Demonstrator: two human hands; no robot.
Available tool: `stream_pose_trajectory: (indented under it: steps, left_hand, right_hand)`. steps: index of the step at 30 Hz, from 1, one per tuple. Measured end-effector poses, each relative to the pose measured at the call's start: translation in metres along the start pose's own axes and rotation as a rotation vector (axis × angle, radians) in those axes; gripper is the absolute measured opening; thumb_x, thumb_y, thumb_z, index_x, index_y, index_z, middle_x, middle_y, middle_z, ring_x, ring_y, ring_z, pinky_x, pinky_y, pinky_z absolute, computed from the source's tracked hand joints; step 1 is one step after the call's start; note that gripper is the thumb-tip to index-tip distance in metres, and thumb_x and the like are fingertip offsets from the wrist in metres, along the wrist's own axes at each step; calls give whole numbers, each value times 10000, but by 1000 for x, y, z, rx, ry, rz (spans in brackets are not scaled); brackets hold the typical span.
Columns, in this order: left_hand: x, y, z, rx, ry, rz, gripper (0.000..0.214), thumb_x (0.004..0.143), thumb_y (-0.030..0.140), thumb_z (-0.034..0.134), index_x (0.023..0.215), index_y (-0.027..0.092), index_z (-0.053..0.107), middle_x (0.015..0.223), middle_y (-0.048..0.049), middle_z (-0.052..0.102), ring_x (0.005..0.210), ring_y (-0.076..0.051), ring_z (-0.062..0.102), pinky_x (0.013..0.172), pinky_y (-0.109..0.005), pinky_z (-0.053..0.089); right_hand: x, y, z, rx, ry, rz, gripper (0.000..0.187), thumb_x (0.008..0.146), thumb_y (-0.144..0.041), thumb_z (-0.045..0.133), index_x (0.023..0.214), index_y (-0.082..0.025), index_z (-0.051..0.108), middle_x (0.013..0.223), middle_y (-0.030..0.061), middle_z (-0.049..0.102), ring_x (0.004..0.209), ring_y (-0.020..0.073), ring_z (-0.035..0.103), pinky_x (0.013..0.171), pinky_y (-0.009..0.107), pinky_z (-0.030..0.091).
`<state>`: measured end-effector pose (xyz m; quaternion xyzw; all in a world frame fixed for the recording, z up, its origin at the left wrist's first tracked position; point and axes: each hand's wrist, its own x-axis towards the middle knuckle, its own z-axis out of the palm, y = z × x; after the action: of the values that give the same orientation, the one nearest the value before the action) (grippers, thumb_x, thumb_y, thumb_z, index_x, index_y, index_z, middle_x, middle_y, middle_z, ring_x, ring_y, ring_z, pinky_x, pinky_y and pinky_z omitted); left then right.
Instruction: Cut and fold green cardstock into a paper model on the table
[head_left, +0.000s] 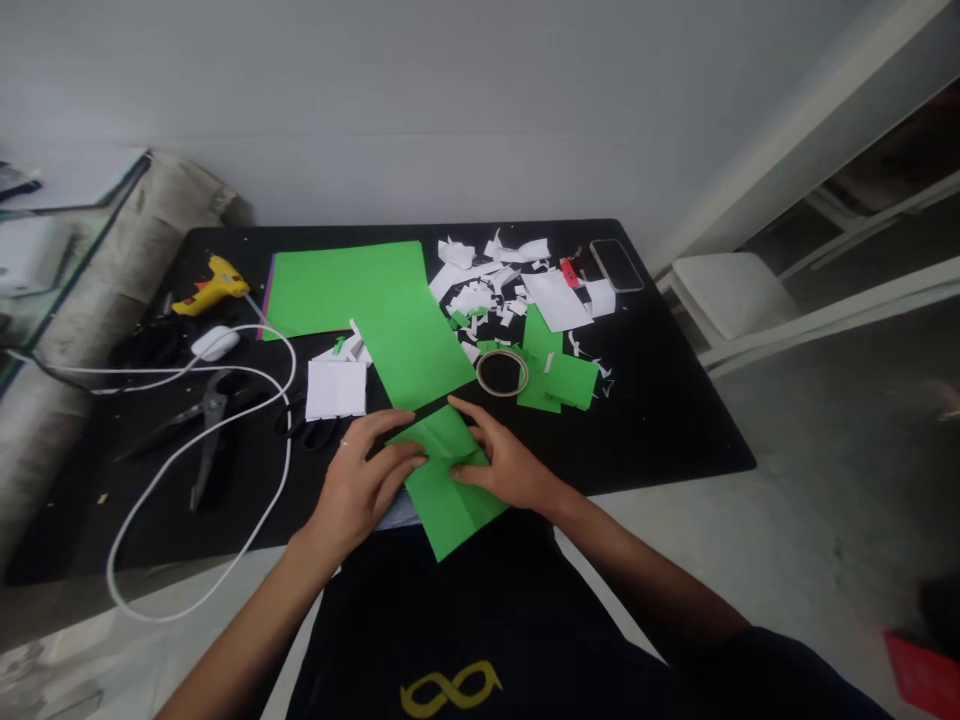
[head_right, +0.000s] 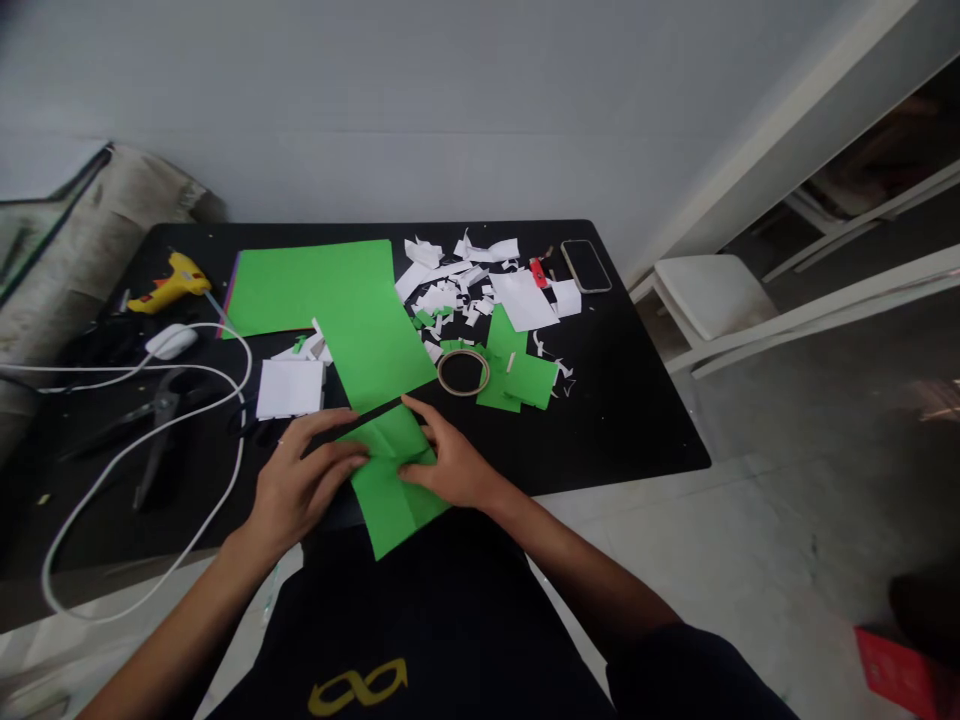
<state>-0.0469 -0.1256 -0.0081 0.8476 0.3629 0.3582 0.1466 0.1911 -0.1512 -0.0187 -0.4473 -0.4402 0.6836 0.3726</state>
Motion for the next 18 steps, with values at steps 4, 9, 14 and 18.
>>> stream_pose_trajectory:
  steps: [4,9,14,18]
  left_hand:
    - [11,7,0,-139,-67,-182,101,1030,252,603,1019,232,701,1090,-63,783,996,-222,743,900,-360,597]
    - [18,10,4,-142,-62,-260,109,1028,317,612,1035,234,681,1000,-46,779,899,-207,746,827,-331,591]
    - [21,10,-1,-189,-173,-187,236,943,270,711,1166,239,642,1190,-87,740,1108,-267,716,950,-413,592]
    - [22,10,-4,-159,-225,-122,457,890,55,577,1294,254,653,1333,-110,695,1257,-295,664,1046,-492,567]
  right_hand:
    - [-1,1,3,-81,-4,-3,776,812,-182,823,1497,-297,477,1296,83,717,1098,259,759,929,429,627]
    - [-1,0,7,-150,50,-7,589,883,-197,768,1411,-278,519,1272,92,722,1066,254,771,902,432,637]
    - [-2,2,10,-263,123,-81,551,928,-156,672,1447,-264,520,1241,97,745,1091,261,758,954,451,618]
    - [-5,0,13,-339,149,-134,673,891,-75,599,1527,-250,465,1299,109,740,1112,280,751,953,456,617]
